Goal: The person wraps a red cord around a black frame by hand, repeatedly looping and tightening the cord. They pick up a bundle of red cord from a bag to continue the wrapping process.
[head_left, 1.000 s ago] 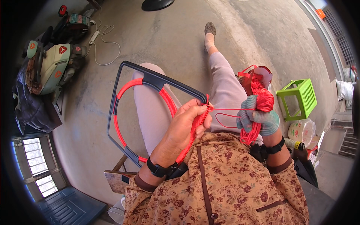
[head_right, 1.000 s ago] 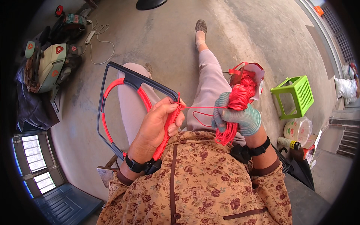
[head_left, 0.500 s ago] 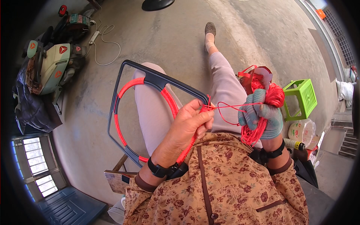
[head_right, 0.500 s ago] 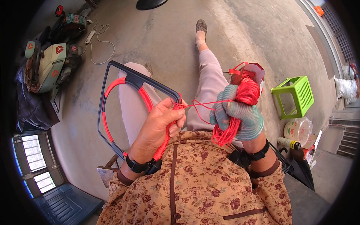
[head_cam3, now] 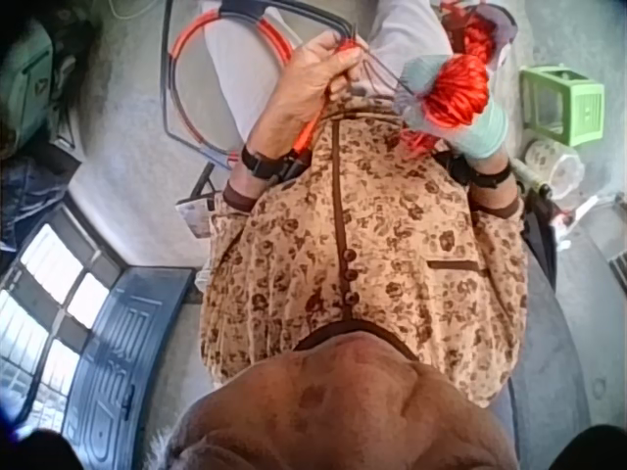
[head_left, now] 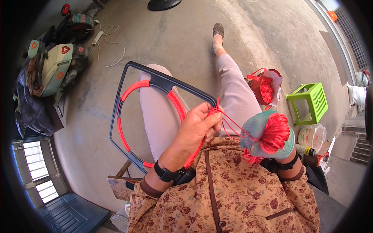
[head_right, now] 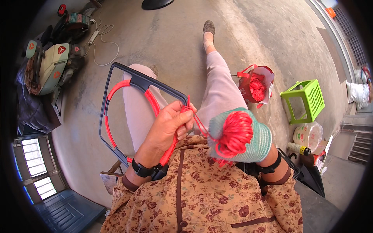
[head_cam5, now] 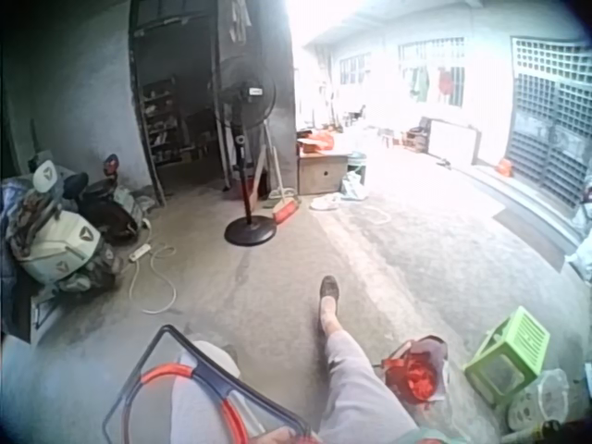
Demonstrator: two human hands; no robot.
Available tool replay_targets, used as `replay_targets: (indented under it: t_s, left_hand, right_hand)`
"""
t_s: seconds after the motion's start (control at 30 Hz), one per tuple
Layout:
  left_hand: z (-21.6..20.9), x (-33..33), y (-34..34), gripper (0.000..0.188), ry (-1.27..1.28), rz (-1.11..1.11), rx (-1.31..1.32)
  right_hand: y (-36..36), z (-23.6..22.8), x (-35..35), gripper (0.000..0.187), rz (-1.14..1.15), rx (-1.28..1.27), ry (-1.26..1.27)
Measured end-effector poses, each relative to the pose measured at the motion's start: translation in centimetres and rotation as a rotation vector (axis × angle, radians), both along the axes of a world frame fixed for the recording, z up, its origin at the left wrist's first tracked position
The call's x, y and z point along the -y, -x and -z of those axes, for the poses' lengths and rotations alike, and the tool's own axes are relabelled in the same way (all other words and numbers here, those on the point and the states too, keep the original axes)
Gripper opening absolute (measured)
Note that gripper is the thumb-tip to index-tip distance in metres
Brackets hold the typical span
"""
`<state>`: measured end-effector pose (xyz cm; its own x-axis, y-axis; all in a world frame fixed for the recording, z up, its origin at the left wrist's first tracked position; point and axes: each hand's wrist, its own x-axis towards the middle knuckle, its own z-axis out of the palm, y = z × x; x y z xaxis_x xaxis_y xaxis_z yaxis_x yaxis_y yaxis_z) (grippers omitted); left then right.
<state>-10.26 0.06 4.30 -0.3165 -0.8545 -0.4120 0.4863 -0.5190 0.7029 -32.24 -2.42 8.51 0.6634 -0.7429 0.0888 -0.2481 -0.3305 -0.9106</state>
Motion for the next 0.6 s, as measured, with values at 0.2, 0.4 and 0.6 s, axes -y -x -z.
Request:
replay_targets:
  t_s: [0.2,0.4,0.6]
  left_hand:
    - [-1.2,0.9,0.6,0.021,-0.131,-0.061,0.124]
    - [-1.0,0.8,0.6,0.025,-0.079,-0.072,0.142]
    - [-0.3,1.0,0.9,0.027,-0.087,-0.07,0.2]
  right_hand:
    - [0.3,-2.5,-0.2,0.005,-0.014,-0.133,0.278]
    - [-0.1,-2.7,-0.1,0.023,0.218,0.001,-0.004]
    - [-1.7,-0.3,0.8,0.026,0.039,0.281,-0.294]
